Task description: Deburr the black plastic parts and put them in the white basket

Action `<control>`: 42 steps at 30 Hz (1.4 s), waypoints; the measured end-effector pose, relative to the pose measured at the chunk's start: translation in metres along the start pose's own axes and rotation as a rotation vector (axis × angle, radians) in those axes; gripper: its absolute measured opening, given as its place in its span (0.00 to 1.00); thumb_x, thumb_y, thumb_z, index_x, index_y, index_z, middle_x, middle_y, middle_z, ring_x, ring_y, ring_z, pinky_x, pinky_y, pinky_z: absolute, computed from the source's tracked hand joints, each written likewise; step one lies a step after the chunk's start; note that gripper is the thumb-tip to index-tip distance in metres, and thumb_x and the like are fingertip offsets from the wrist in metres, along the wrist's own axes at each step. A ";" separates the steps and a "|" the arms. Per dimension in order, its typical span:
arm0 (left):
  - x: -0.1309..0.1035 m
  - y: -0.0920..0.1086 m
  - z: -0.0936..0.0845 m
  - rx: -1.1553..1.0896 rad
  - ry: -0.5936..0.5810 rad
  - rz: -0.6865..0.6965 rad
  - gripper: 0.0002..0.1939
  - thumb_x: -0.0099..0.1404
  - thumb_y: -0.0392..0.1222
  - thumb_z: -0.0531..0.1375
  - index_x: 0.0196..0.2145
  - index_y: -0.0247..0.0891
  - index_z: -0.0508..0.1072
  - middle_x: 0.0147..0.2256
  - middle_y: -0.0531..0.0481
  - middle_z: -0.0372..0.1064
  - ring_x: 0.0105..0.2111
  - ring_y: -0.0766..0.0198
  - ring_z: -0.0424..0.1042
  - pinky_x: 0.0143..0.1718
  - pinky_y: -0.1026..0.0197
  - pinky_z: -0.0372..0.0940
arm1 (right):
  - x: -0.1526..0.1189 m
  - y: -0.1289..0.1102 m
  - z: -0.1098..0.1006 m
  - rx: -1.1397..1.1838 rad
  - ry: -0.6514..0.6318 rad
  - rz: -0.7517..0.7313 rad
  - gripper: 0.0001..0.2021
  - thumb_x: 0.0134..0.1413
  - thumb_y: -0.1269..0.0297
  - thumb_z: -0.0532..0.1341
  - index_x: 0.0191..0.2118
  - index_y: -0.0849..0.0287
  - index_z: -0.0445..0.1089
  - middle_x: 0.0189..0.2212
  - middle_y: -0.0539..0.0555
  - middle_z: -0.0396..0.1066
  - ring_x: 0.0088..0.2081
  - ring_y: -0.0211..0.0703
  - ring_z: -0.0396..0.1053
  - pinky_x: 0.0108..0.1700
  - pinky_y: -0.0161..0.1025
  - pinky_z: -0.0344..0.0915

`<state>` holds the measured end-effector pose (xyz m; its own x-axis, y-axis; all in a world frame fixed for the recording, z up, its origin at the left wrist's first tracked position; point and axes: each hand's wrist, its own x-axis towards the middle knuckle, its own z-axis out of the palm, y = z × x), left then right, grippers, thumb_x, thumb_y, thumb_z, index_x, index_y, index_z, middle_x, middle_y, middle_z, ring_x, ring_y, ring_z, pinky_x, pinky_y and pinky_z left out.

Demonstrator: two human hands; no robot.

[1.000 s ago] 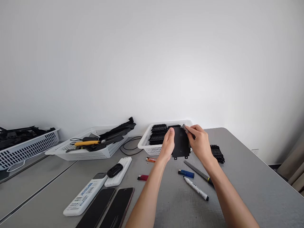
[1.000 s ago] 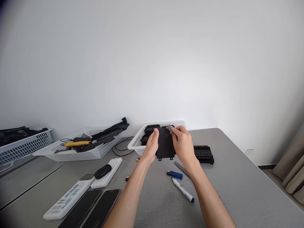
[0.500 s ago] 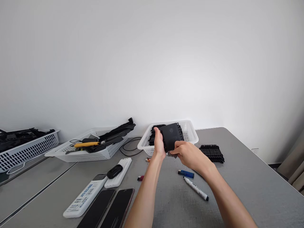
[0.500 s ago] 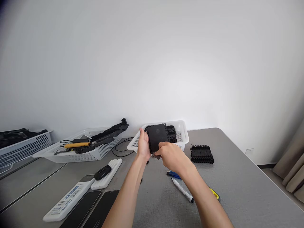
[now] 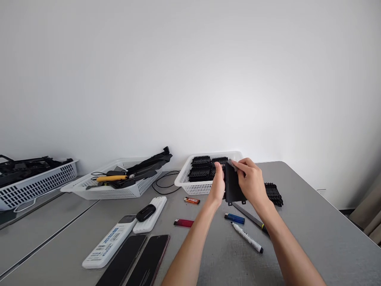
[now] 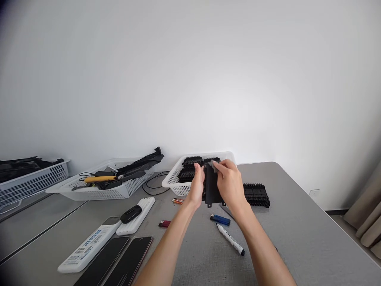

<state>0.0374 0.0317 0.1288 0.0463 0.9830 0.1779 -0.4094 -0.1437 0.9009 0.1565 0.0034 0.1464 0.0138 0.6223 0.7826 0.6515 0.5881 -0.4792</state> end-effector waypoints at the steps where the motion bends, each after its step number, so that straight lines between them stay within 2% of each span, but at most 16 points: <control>1: -0.001 -0.001 0.002 0.012 -0.045 0.014 0.31 0.63 0.69 0.52 0.46 0.41 0.76 0.57 0.44 0.69 0.65 0.54 0.56 0.61 0.60 0.57 | -0.001 -0.003 0.001 0.002 -0.020 -0.041 0.21 0.62 0.77 0.49 0.50 0.57 0.76 0.40 0.58 0.70 0.38 0.46 0.69 0.38 0.40 0.64; 3: -0.003 -0.001 0.005 0.026 -0.100 0.014 0.32 0.62 0.70 0.51 0.43 0.39 0.76 0.52 0.44 0.73 0.61 0.53 0.63 0.60 0.60 0.59 | -0.002 -0.009 0.003 -0.022 -0.063 -0.107 0.21 0.62 0.78 0.49 0.50 0.59 0.76 0.39 0.58 0.69 0.40 0.47 0.68 0.39 0.41 0.65; 6: -0.002 0.004 0.004 -0.033 -0.064 -0.086 0.37 0.60 0.74 0.49 0.42 0.38 0.76 0.44 0.44 0.76 0.53 0.52 0.70 0.53 0.58 0.65 | -0.002 -0.016 0.003 -0.081 -0.161 -0.134 0.21 0.60 0.81 0.49 0.46 0.59 0.77 0.35 0.57 0.68 0.38 0.46 0.65 0.37 0.40 0.63; 8: 0.002 0.010 0.000 -0.099 -0.035 -0.151 0.41 0.58 0.77 0.47 0.42 0.37 0.75 0.40 0.43 0.77 0.48 0.51 0.73 0.47 0.57 0.69 | -0.002 -0.019 0.002 -0.108 -0.270 -0.153 0.21 0.59 0.83 0.51 0.41 0.58 0.79 0.33 0.56 0.67 0.36 0.45 0.64 0.34 0.38 0.61; 11: 0.009 0.020 -0.009 -0.149 -0.032 -0.149 0.42 0.58 0.77 0.46 0.43 0.36 0.76 0.38 0.42 0.77 0.44 0.50 0.75 0.43 0.56 0.71 | -0.004 -0.022 0.000 -0.136 -0.448 -0.235 0.21 0.54 0.86 0.52 0.37 0.58 0.79 0.31 0.55 0.67 0.35 0.43 0.64 0.32 0.36 0.58; 15: 0.018 0.025 -0.019 -0.170 0.101 -0.165 0.38 0.63 0.73 0.46 0.44 0.36 0.76 0.40 0.41 0.78 0.45 0.50 0.76 0.45 0.55 0.71 | -0.006 -0.022 -0.006 -0.111 -0.628 -0.279 0.26 0.47 0.90 0.52 0.39 0.57 0.80 0.30 0.53 0.67 0.34 0.40 0.65 0.31 0.34 0.56; 17: 0.021 0.023 -0.023 -0.175 0.194 -0.172 0.34 0.64 0.69 0.49 0.45 0.37 0.76 0.42 0.41 0.78 0.46 0.51 0.76 0.46 0.55 0.70 | -0.005 -0.020 -0.013 -0.016 -0.677 -0.258 0.27 0.47 0.89 0.52 0.42 0.56 0.80 0.31 0.52 0.69 0.34 0.40 0.67 0.32 0.34 0.58; 19: 0.023 0.021 -0.026 -0.168 0.256 -0.139 0.28 0.65 0.64 0.53 0.45 0.38 0.76 0.42 0.42 0.78 0.47 0.53 0.76 0.47 0.56 0.70 | -0.004 -0.017 -0.020 0.094 -0.630 -0.196 0.26 0.51 0.86 0.52 0.44 0.54 0.79 0.34 0.52 0.71 0.35 0.39 0.69 0.33 0.34 0.60; 22: 0.025 0.020 -0.028 -0.147 0.304 -0.020 0.15 0.64 0.51 0.61 0.41 0.38 0.75 0.42 0.44 0.78 0.44 0.56 0.77 0.47 0.57 0.70 | 0.001 -0.012 -0.027 0.168 -0.398 -0.015 0.20 0.58 0.78 0.53 0.46 0.55 0.78 0.37 0.53 0.72 0.34 0.40 0.69 0.33 0.36 0.62; 25: 0.025 0.021 -0.026 -0.175 0.344 0.062 0.09 0.61 0.44 0.64 0.38 0.37 0.75 0.41 0.44 0.78 0.42 0.58 0.77 0.46 0.58 0.71 | 0.004 -0.008 -0.028 0.239 -0.211 0.183 0.11 0.60 0.68 0.57 0.43 0.57 0.76 0.36 0.55 0.72 0.36 0.43 0.70 0.35 0.38 0.64; 27: 0.023 0.024 -0.024 -0.213 0.350 0.090 0.10 0.59 0.42 0.66 0.38 0.37 0.75 0.41 0.44 0.78 0.42 0.57 0.77 0.46 0.57 0.71 | 0.005 -0.004 -0.026 0.367 -0.216 0.282 0.10 0.59 0.62 0.59 0.43 0.57 0.73 0.35 0.55 0.71 0.37 0.44 0.70 0.35 0.38 0.65; 29: 0.021 0.025 -0.021 -0.244 0.336 0.109 0.12 0.55 0.40 0.68 0.38 0.38 0.75 0.42 0.45 0.78 0.43 0.57 0.77 0.47 0.56 0.71 | 0.005 0.000 -0.022 0.535 -0.294 0.351 0.12 0.57 0.57 0.61 0.44 0.57 0.69 0.35 0.53 0.70 0.35 0.43 0.70 0.33 0.37 0.66; 32: 0.018 0.026 -0.017 -0.268 0.303 0.098 0.16 0.51 0.39 0.70 0.38 0.39 0.74 0.42 0.46 0.78 0.45 0.55 0.76 0.48 0.54 0.70 | 0.004 0.005 -0.012 0.714 -0.320 0.433 0.17 0.55 0.52 0.61 0.45 0.57 0.64 0.35 0.51 0.67 0.31 0.40 0.70 0.31 0.37 0.67; 37: 0.010 0.028 -0.014 -0.206 0.160 0.072 0.21 0.49 0.39 0.69 0.42 0.42 0.75 0.47 0.48 0.76 0.48 0.54 0.74 0.49 0.53 0.68 | 0.007 0.015 0.000 0.744 -0.040 0.496 0.19 0.53 0.47 0.62 0.42 0.56 0.61 0.39 0.53 0.65 0.30 0.39 0.70 0.28 0.36 0.68; 42: 0.003 0.034 -0.012 -0.132 -0.047 -0.003 0.24 0.49 0.39 0.67 0.46 0.42 0.75 0.45 0.48 0.76 0.48 0.52 0.74 0.43 0.57 0.69 | 0.012 0.026 -0.005 0.664 0.232 0.464 0.18 0.53 0.49 0.62 0.40 0.57 0.62 0.39 0.54 0.65 0.31 0.39 0.68 0.27 0.35 0.65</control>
<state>0.0124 0.0314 0.1554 0.0894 0.9765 0.1960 -0.5252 -0.1210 0.8424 0.1778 0.0233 0.1450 0.3731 0.7966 0.4756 -0.0388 0.5256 -0.8499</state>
